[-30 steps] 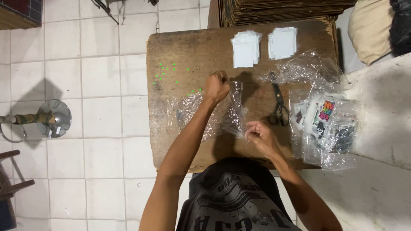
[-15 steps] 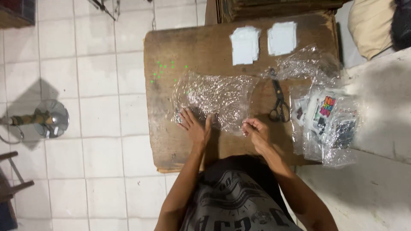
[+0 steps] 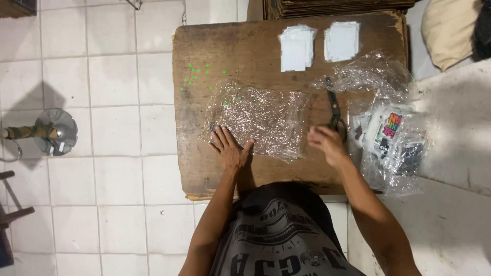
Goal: Wrapping small items in bubble wrap and organizing them on a table for shipping
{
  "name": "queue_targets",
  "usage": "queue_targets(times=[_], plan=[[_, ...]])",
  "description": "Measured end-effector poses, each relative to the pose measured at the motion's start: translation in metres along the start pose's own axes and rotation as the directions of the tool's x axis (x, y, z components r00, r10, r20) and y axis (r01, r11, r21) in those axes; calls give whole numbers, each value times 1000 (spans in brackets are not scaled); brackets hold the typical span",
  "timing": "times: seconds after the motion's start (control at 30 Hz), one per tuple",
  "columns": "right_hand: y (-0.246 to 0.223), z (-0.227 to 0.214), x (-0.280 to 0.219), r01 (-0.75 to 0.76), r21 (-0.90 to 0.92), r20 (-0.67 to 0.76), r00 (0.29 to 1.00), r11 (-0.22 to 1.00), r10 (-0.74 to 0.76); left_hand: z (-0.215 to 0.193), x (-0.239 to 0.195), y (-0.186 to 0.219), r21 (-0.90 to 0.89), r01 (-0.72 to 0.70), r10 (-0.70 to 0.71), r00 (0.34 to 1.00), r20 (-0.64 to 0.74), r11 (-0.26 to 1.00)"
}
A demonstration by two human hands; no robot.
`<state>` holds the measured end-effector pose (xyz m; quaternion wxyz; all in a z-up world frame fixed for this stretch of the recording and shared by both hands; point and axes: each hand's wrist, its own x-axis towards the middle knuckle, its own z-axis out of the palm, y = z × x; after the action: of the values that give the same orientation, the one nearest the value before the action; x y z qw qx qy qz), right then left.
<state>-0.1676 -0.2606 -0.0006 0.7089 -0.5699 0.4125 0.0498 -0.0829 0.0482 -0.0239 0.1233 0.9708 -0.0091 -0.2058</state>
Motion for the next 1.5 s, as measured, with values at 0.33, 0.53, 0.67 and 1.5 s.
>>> queue_targets(times=[0.33,0.53,0.67,1.5], plan=[[-61,32,72,-2,39,53,999,999,0,-6,1,1,21,37,-38,997,61,999],[-78,-2,87,-60,-88,138,988,994,72,-24,-3,9,-6,47,-45,990,137,999],[-92,-1,78,-27,-118,135,990,993,43,-26,-3,8,-26,45,-41,988,152,999],[-95,160,-157,980,-164,648,22,-111,-761,-177,-10,32,-996,10,3,1000,9,-90]])
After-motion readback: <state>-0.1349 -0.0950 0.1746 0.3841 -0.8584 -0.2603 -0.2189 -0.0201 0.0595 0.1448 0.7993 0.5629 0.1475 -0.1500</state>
